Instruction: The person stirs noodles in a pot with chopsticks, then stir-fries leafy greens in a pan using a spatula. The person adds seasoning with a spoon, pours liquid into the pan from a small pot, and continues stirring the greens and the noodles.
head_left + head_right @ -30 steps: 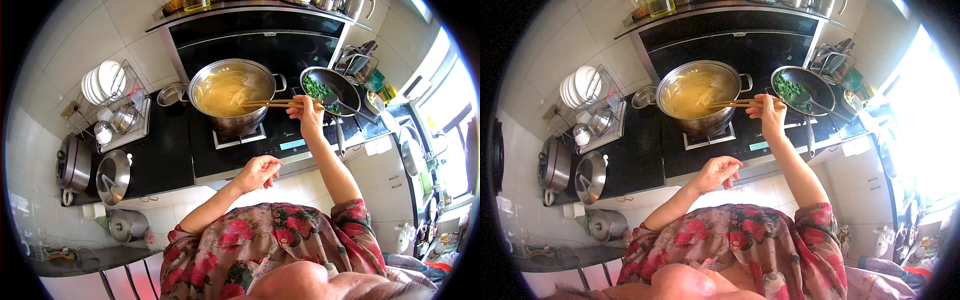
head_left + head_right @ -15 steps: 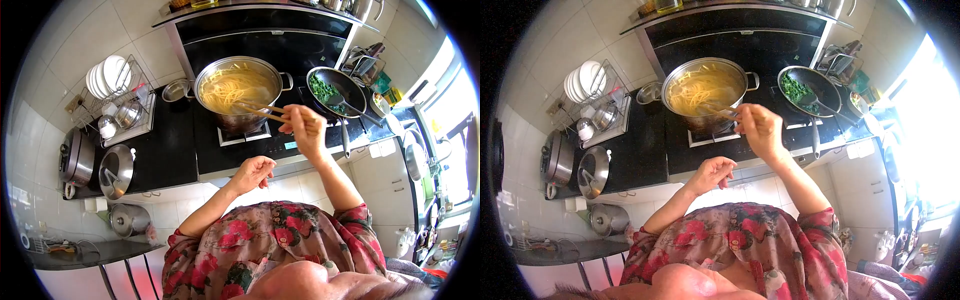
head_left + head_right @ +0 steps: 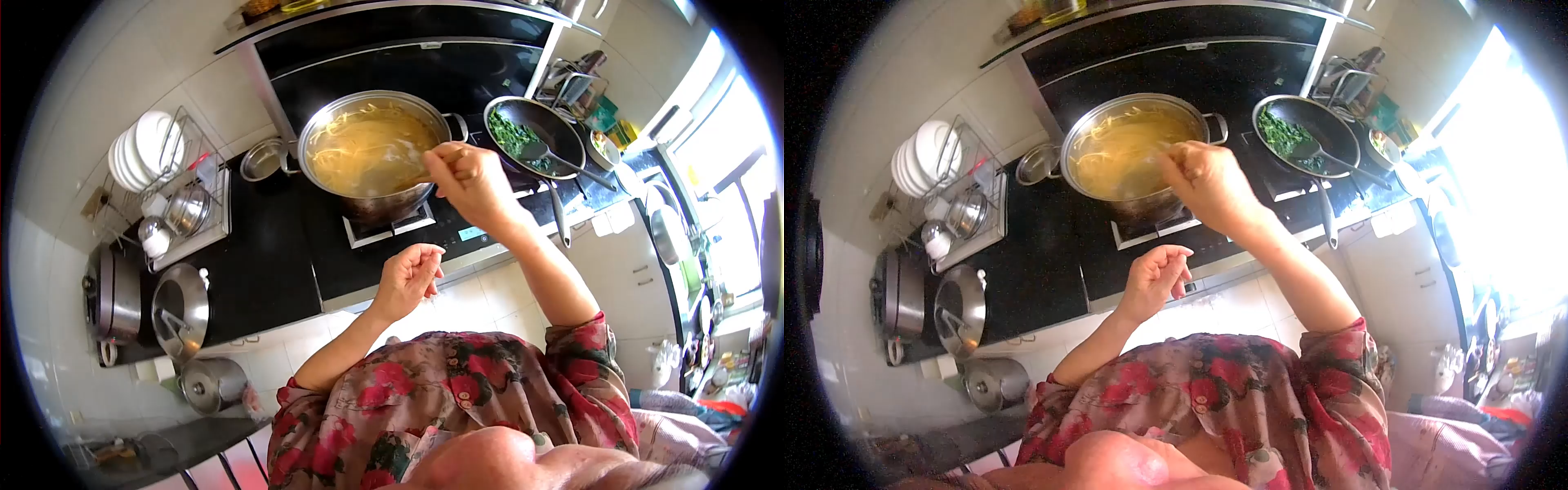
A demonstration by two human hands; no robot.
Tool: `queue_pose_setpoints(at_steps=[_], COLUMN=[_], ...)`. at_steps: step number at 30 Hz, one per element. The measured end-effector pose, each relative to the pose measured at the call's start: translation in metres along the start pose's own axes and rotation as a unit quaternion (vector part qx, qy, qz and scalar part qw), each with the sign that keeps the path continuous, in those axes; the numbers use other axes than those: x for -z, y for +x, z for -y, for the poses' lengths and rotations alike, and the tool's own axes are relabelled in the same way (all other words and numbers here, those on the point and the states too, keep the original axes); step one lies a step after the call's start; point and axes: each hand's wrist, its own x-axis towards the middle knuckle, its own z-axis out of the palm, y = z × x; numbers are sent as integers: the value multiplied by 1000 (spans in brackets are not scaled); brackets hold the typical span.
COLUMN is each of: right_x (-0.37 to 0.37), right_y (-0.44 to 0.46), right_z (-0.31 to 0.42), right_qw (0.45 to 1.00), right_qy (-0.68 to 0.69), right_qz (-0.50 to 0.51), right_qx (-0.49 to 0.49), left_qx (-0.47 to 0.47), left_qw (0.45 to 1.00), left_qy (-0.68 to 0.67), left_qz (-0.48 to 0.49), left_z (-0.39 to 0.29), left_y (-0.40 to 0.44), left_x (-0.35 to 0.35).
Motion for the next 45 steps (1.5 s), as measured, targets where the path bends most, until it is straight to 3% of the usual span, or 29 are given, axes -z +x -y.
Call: queue_pose_setpoints(at_steps=[3,5,7,11,13,14,16,20,21,25,27,28,31,33,34,37,45], right_x=[-8,-6,5,97,151,180,239,301,304,301,296,298,326,336,332,301,199], right_y=[-12,-25,-39,-63,-75,-78,-91,-109,-107,-110,-104,-96,-69,-56,-48,-23,12], right_z=[-5,-9,-10,-25,-88,-114,-183,-275,-286,-355,-357,-353,-332,-342,-345,-360,-354], right_qw=[999,994,997,976,963,954,905,819,808,873,859,845,878,903,903,888,888], right_qy=[-44,-3,-2,-176,-256,-264,-391,-482,-474,-373,-388,-410,-367,-361,-358,-376,-327], right_qz=[-2,9,31,124,66,30,15,146,192,233,254,264,211,172,158,148,152], right_qx=[24,107,76,-42,-57,-139,-169,-276,-293,-209,-215,-219,-224,-159,-178,-220,-284], left_qx=[28,59,89,127,141,156,188,254,260,297,304,321,307,330,328,311,283], left_qw=[999,997,994,985,982,981,974,962,961,944,920,908,907,909,910,917,920], left_qy=[-10,-23,4,49,65,56,22,-11,-8,-133,-240,-267,-288,-253,-250,-231,-263], left_qz=[31,50,70,102,105,105,121,101,94,53,65,22,32,-27,-45,-93,-70], left_z=[10,18,21,33,40,45,62,84,87,100,105,98,102,99,102,102,107], left_y=[8,14,17,32,42,49,67,108,117,153,170,175,185,185,183,181,179], left_x=[0,-8,-15,-25,-39,-49,-72,-137,-152,-207,-226,-240,-246,-250,-244,-229,-207])
